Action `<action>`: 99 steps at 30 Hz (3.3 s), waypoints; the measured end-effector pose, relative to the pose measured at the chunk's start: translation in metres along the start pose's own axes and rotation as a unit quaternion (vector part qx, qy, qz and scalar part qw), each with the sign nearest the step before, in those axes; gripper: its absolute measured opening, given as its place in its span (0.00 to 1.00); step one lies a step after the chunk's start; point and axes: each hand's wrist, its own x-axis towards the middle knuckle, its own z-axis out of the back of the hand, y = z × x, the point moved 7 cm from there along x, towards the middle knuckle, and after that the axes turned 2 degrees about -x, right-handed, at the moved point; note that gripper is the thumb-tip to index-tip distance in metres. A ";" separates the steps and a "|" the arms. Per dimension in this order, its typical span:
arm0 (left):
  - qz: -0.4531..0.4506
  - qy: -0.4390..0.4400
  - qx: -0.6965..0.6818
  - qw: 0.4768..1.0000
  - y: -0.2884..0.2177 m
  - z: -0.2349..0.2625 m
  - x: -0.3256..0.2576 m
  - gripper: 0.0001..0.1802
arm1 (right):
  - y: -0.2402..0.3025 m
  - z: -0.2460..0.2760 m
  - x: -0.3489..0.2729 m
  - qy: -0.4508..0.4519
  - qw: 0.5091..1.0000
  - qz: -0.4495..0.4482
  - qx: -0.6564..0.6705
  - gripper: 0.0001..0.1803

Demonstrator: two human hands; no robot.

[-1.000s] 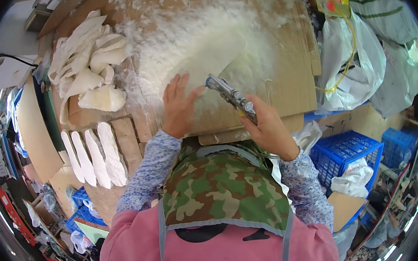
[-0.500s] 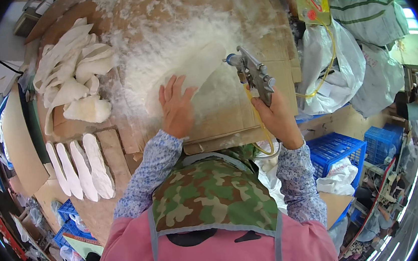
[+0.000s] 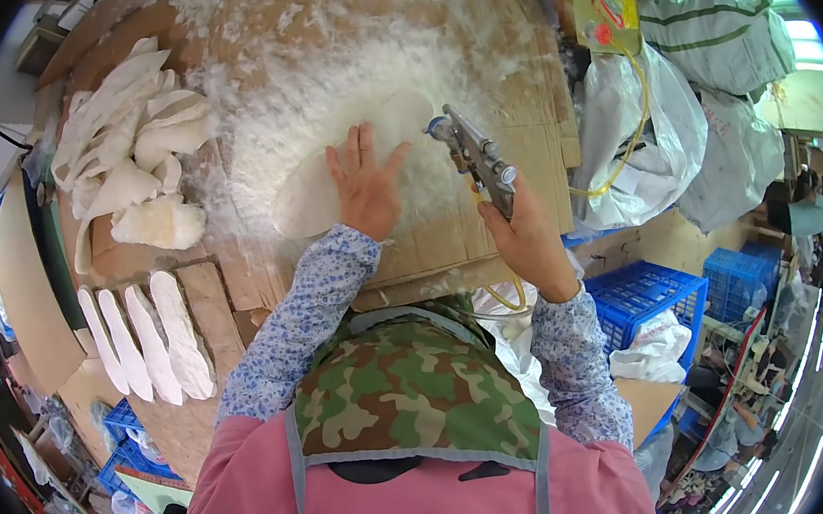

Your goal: Spraying shoe insoles with a handheld spray gun and arranging them on a workbench.

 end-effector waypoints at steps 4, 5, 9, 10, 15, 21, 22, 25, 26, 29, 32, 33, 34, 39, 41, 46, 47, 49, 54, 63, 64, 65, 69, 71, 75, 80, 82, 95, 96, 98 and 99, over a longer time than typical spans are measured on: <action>0.007 0.002 0.008 1.000 0.000 -0.002 0.000 0.23 | 0.002 0.007 0.009 -0.005 1.000 0.005 -0.013 0.20; 0.006 0.001 0.010 1.000 0.000 -0.003 0.000 0.23 | 0.002 0.007 0.010 -0.005 1.000 -0.006 -0.007 0.20; 0.002 -0.029 0.000 1.000 0.001 0.000 -0.003 0.24 | 0.002 0.006 0.009 0.001 0.998 -0.017 -0.056 0.19; 0.006 -0.030 0.001 1.000 0.002 0.001 -0.005 0.24 | 0.009 0.003 0.008 0.011 0.999 -0.015 -0.047 0.19; -0.005 -0.034 -0.028 0.999 0.007 0.026 -0.027 0.23 | 0.022 -0.014 -0.001 0.027 1.000 -0.002 0.003 0.16; 0.113 -0.124 -0.021 0.986 0.056 0.089 -0.075 0.18 | 0.032 -0.037 -0.011 0.071 0.997 -0.001 0.020 0.15; 0.115 -0.125 -0.021 0.985 0.063 0.092 -0.080 0.18 | 0.033 -0.041 -0.012 0.079 0.997 0.002 0.016 0.15; 0.195 -0.154 0.011 0.968 0.092 0.093 -0.096 0.20 | 0.039 -0.054 -0.015 0.100 0.995 0.014 0.015 0.15; 0.199 -0.157 0.011 0.967 0.097 0.092 -0.099 0.20 | 0.042 -0.058 -0.016 0.109 0.994 0.019 0.018 0.15; 0.243 -0.142 -0.115 0.953 0.114 0.083 -0.104 0.21 | 0.049 -0.073 -0.021 0.124 0.991 0.014 0.048 0.16; 0.241 -0.148 -0.175 0.943 0.119 0.081 -0.106 0.21 | 0.063 -0.083 -0.022 0.137 0.989 0.045 0.033 0.16; 0.247 -0.145 -0.196 0.938 0.120 0.081 -0.105 0.20 | 0.066 -0.087 -0.023 0.139 0.989 0.045 0.032 0.16; 0.253 -0.142 -0.216 0.932 0.122 0.081 -0.104 0.19 | 0.067 -0.090 -0.025 0.146 0.988 0.033 0.045 0.17; 0.268 -0.147 -0.232 0.924 0.133 0.076 -0.108 0.18 | 0.082 -0.097 -0.030 0.180 0.983 0.029 0.035 0.17; 0.280 -0.147 -0.240 0.918 0.134 0.075 -0.108 0.17 | 0.078 -0.100 -0.033 0.197 0.979 0.036 0.044 0.18; 0.283 -0.128 -0.254 0.916 0.135 0.074 -0.106 0.17 | 0.063 -0.093 -0.038 0.217 0.975 0.036 0.041 0.20; 0.283 -0.127 -0.254 0.916 0.135 0.075 -0.106 0.17 | 0.061 -0.090 -0.038 0.216 0.975 0.041 0.028 0.21; 0.278 -0.129 -0.238 0.922 0.136 0.075 -0.106 0.17 | 0.053 -0.083 -0.038 0.206 0.978 0.023 0.021 0.21; 0.265 -0.132 -0.242 0.924 0.138 0.072 -0.106 0.16 | 0.041 -0.064 -0.031 0.142 0.989 0.028 0.021 0.20; 0.270 -0.128 -0.233 0.925 0.137 0.073 -0.106 0.16 | 0.063 -0.078 -0.034 0.173 0.984 0.027 0.039 0.19; 0.274 -0.124 -0.235 0.924 0.137 0.073 -0.105 0.16 | 0.065 -0.080 -0.035 0.172 0.984 0.026 0.040 0.19; 0.274 -0.123 -0.234 0.925 0.138 0.072 -0.105 0.16 | 0.070 -0.083 -0.037 0.188 0.981 0.037 0.038 0.19; 0.277 -0.115 -0.228 0.926 0.139 0.072 -0.105 0.16 | 0.071 -0.085 -0.042 0.209 0.976 0.052 0.040 0.19; 0.275 -0.116 -0.226 0.927 0.138 0.071 -0.105 0.16 | 0.067 -0.079 -0.043 0.212 0.976 0.042 0.030 0.19; 0.273 -0.121 -0.221 0.928 0.141 0.070 -0.105 0.17 | 0.052 -0.061 -0.042 0.192 0.981 0.018 0.008 0.19; 0.270 -0.119 -0.216 0.931 0.139 0.068 -0.104 0.17 | 0.030 -0.047 -0.041 0.152 0.988 0.014 0.033 0.18; 0.264 -0.124 -0.212 0.933 0.138 0.068 -0.104 0.17 | 0.026 -0.042 -0.039 0.142 0.989 0.020 0.027 0.19; 0.282 -0.129 -0.234 0.922 0.126 0.074 -0.092 0.17 | 0.001 0.003 -0.018 0.059 0.998 0.024 -0.007 0.18; 0.272 -0.132 -0.251 0.919 0.121 0.077 -0.089 0.17 | -0.005 0.008 -0.015 0.049 0.999 -0.008 -0.010 0.17; 0.261 -0.137 -0.265 0.918 0.112 0.086 -0.081 0.18 | -0.014 0.014 -0.011 0.036 0.999 -0.038 -0.011 0.16; 0.256 -0.144 -0.286 0.912 0.107 0.092 -0.082 0.18 | -0.017 0.017 -0.007 0.007 0.999 -0.028 -0.039 0.14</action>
